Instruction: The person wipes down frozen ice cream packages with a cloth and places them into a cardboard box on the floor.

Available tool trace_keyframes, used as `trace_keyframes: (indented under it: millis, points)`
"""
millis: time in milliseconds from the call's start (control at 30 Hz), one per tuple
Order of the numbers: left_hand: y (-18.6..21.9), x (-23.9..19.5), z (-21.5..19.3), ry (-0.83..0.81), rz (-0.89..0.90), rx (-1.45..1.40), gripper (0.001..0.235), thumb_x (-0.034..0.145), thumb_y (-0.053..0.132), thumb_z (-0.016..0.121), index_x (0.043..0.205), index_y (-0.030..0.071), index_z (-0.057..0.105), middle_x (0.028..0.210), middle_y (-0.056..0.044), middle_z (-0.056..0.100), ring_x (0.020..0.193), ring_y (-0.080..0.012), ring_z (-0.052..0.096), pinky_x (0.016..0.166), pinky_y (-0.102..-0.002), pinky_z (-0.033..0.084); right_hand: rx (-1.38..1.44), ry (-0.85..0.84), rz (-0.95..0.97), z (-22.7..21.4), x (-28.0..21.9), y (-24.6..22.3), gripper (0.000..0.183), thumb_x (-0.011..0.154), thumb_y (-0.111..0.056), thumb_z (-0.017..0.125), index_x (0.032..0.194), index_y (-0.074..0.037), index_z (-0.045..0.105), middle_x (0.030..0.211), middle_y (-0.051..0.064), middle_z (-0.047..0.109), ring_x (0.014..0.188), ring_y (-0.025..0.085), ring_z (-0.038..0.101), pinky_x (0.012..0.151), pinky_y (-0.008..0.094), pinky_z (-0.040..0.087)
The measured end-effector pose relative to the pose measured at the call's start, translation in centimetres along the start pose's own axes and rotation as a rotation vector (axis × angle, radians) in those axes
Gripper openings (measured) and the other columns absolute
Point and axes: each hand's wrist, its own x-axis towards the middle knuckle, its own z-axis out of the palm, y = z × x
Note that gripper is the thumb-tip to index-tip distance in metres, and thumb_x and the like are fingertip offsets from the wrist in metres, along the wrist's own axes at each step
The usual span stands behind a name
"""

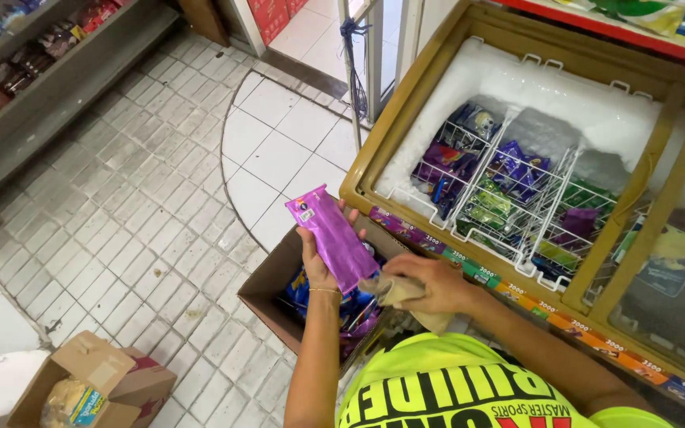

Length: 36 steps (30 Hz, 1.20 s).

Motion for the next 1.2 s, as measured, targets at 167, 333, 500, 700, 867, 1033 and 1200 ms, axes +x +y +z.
trace_keyframes:
  millis: [167, 333, 500, 700, 867, 1033, 1200]
  points:
    - [-2.4, -1.0, -4.0, 0.101, -0.109, 0.092, 0.077, 0.09, 0.066, 0.057, 0.143, 0.011, 0.051, 0.145, -0.017, 0.055, 0.129, -0.0421, 0.055, 0.111, -0.065, 0.04, -0.074, 0.256, 0.037, -1.8, 5.5, 3.9, 0.07, 0.072, -0.044, 0.087, 0.131, -0.015, 0.063, 0.128, 0.006, 0.063, 0.116, 0.032, 0.066, 0.097, 0.044, 0.053]
    - [-1.8, -0.2, -13.4, 0.289, -0.195, 0.167, 0.073, 0.086, 0.068, 0.065, 0.13, 0.01, 0.066, 0.125, -0.016, 0.07, 0.115, -0.0359, 0.068, 0.111, -0.056, 0.046, -0.189, 0.326, 0.125, -3.4, 11.4, 3.1, 0.063, 0.08, -0.047, 0.084, 0.125, -0.008, 0.063, 0.121, 0.012, 0.059, 0.106, 0.041, 0.066, 0.088, 0.052, 0.054]
    - [0.4, -1.6, -8.1, 0.342, -0.025, 0.044, 0.077, 0.087, 0.069, 0.063, 0.136, 0.01, 0.061, 0.13, -0.017, 0.068, 0.12, -0.0368, 0.064, 0.114, -0.057, 0.043, -0.354, 0.037, 0.156, -1.3, 10.0, 0.2, 0.059, 0.076, -0.049, 0.081, 0.124, -0.018, 0.067, 0.113, 0.009, 0.058, 0.099, 0.042, 0.068, 0.084, 0.052, 0.056]
    - [2.0, -4.6, 3.9, 0.128, 0.118, -0.109, 0.071, 0.098, 0.06, 0.049, 0.147, 0.008, 0.048, 0.15, -0.022, 0.051, 0.134, -0.0452, 0.05, 0.112, -0.066, 0.037, -0.424, -0.32, 0.03, 1.8, 4.4, -1.1, 0.051, 0.074, -0.04, 0.081, 0.12, -0.025, 0.064, 0.115, 0.003, 0.054, 0.091, 0.041, 0.07, 0.08, 0.05, 0.059]
    - [2.7, -4.9, 3.7, 0.114, 0.097, -0.079, 0.071, 0.099, 0.06, 0.044, 0.15, 0.011, 0.043, 0.154, -0.02, 0.047, 0.136, -0.0463, 0.048, 0.112, -0.069, 0.035, -0.335, -0.577, 0.031, 0.7, 2.0, -0.9, 0.049, 0.077, -0.041, 0.08, 0.123, -0.028, 0.067, 0.11, -0.001, 0.056, 0.092, 0.036, 0.07, 0.079, 0.049, 0.057]
    - [1.4, -4.5, 4.1, 0.155, 0.025, 0.004, 0.073, 0.095, 0.064, 0.048, 0.146, 0.012, 0.049, 0.149, -0.019, 0.053, 0.132, -0.0434, 0.053, 0.11, -0.068, 0.039, -0.056, -0.459, 0.103, -2.7, 4.4, -2.1, 0.047, 0.082, -0.038, 0.078, 0.126, -0.022, 0.069, 0.109, 0.002, 0.062, 0.1, 0.03, 0.071, 0.083, 0.045, 0.058]
    - [-1.6, -3.3, -3.2, 0.351, -0.178, 0.184, 0.074, 0.082, 0.07, 0.067, 0.127, 0.011, 0.068, 0.124, -0.015, 0.071, 0.115, -0.0344, 0.068, 0.111, -0.052, 0.048, -0.245, 0.206, 0.114, -3.6, 10.8, 1.1, 0.059, 0.08, -0.057, 0.079, 0.123, -0.02, 0.063, 0.116, 0.002, 0.059, 0.105, 0.033, 0.068, 0.084, 0.046, 0.056]
